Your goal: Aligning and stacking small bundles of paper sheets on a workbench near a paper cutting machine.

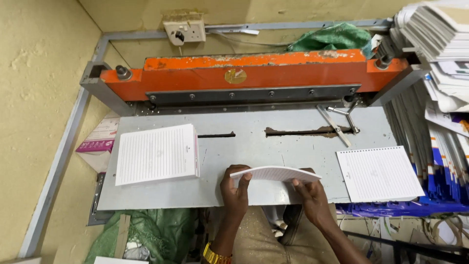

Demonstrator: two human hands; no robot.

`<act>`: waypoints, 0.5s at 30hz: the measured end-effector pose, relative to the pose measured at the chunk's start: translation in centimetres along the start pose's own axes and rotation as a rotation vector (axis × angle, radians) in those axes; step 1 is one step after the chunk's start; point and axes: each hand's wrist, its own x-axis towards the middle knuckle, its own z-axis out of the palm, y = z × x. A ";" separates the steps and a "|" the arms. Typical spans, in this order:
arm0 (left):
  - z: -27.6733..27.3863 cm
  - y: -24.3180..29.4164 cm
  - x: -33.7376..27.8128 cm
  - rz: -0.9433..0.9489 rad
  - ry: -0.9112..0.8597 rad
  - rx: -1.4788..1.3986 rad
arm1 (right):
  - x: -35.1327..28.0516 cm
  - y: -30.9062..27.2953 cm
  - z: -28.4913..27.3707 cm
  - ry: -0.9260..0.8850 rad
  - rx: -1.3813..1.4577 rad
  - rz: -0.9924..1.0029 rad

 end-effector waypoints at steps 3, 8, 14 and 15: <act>0.7 -1.6 -0.3 -0.158 0.127 0.064 | 0.4 1.3 -0.3 0.055 -0.061 0.101; 2.2 1.2 2.6 -0.525 0.137 0.010 | -2.1 -2.9 -2.3 -0.068 0.043 0.223; 6.3 1.0 8.0 -0.786 0.128 0.125 | -1.2 -4.7 0.4 0.041 0.392 0.201; 7.1 0.5 9.0 -0.854 0.136 0.177 | -0.6 -5.5 0.9 0.174 0.449 0.215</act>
